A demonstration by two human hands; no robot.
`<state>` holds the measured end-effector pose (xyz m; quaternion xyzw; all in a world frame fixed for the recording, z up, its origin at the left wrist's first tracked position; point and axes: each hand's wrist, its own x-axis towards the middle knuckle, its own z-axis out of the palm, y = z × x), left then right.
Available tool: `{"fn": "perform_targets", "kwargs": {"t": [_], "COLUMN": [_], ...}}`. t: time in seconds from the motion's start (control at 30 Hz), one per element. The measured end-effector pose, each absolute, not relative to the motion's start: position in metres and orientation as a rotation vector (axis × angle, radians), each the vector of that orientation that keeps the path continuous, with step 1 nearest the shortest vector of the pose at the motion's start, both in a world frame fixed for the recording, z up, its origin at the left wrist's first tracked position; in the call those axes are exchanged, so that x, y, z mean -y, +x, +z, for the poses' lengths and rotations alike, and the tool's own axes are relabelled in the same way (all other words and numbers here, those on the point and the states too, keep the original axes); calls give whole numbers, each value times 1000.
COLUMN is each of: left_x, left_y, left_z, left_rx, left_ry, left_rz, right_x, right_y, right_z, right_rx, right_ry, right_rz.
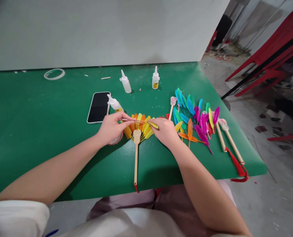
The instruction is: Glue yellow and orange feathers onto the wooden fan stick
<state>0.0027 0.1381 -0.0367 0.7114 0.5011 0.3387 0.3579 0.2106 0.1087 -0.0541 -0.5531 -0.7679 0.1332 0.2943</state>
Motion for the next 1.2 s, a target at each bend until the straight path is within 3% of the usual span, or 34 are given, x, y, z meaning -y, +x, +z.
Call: {"fn": "perform_targets", "kwargs": {"t": [1.2], "left_x": [-137], "left_y": [2], "left_z": [-36], "left_rx": [-1318], "left_ry": [1866], "left_rz": [876], "right_x": [-108], "right_y": [210], "right_z": [-53], "right_rx": [2017], "right_ry": [-1472], "right_rz": [355]}}
